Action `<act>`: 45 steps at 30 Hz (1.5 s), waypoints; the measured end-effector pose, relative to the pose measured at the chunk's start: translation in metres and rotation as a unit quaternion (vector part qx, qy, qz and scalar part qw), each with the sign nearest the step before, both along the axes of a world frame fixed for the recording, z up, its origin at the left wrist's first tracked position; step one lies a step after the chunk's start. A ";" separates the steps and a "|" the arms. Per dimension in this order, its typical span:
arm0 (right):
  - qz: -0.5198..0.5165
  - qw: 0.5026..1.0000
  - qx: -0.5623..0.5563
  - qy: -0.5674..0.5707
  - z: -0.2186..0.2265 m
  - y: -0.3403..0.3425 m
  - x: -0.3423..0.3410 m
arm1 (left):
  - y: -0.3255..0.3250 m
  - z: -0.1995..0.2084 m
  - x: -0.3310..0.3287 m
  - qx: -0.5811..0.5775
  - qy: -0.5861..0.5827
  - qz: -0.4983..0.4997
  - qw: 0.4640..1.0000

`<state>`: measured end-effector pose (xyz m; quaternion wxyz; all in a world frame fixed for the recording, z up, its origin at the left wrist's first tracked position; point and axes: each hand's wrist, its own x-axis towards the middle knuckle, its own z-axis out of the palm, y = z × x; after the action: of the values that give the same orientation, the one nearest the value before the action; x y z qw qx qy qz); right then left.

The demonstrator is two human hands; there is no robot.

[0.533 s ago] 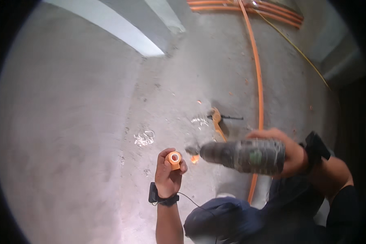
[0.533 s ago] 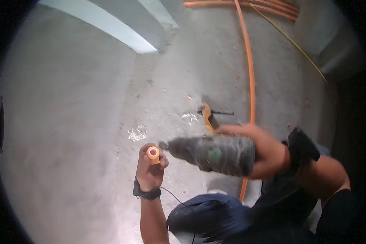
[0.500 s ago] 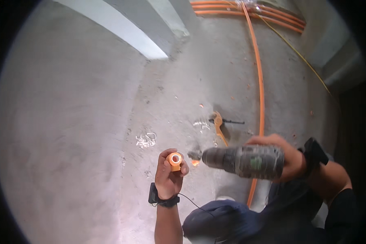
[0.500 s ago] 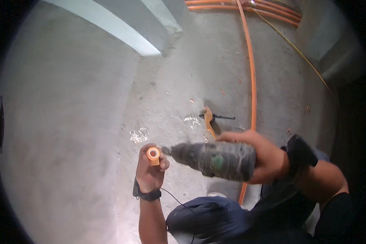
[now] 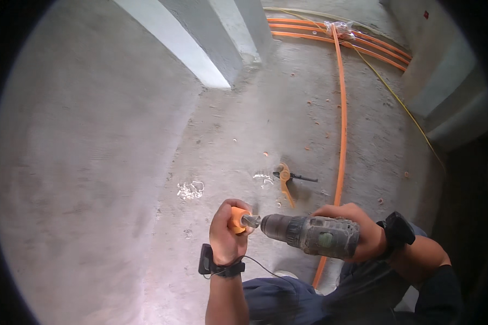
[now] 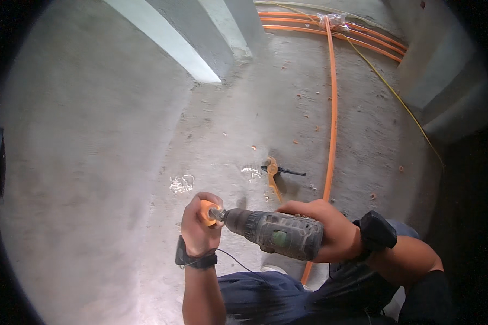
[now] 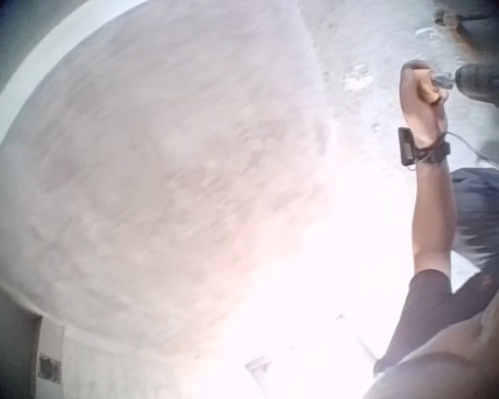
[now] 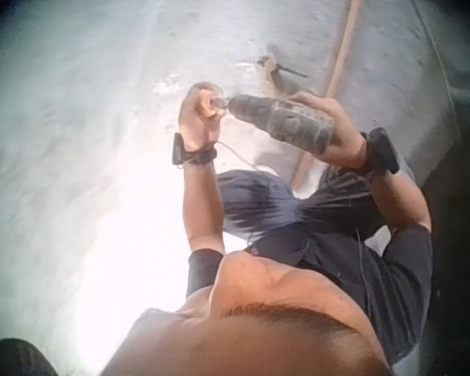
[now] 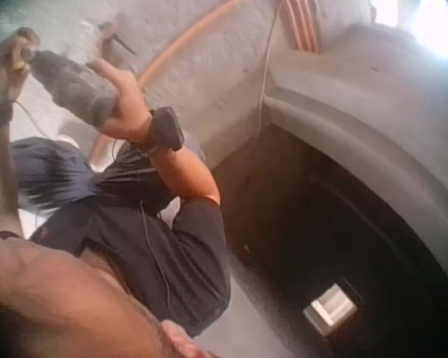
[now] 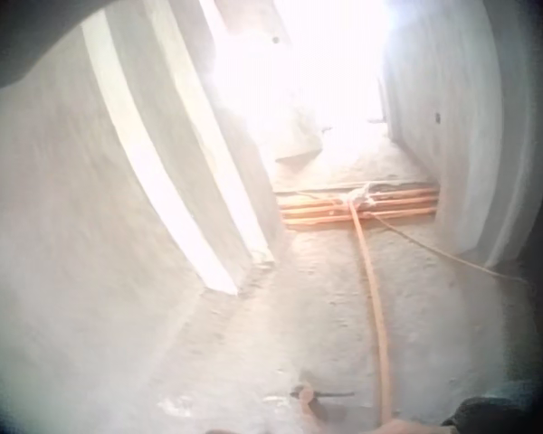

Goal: The person uses a drill to widen the interior of an orange PVC pipe fitting and then uses a pipe cutter to trim the edge of the fitting.

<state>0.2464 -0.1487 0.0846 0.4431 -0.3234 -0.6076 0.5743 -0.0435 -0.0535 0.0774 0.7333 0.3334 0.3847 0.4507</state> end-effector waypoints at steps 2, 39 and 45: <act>-0.003 1.000 -0.011 -0.014 0.001 -0.002 -0.003 | -0.001 0.004 0.002 0.007 0.156 -0.012 0.988; -0.057 0.978 0.071 -0.189 -0.025 -0.019 -0.010 | -0.010 -0.022 0.016 0.099 0.413 -0.102 0.900; -0.051 0.970 0.057 -0.230 -0.024 -0.020 -0.009 | -0.009 -0.023 0.015 0.112 0.416 -0.115 0.895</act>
<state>0.2371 -0.1688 0.0608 0.3378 -0.4512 -0.7079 0.4257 -0.0289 -0.0624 0.0540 0.5111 0.6124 0.5602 0.2235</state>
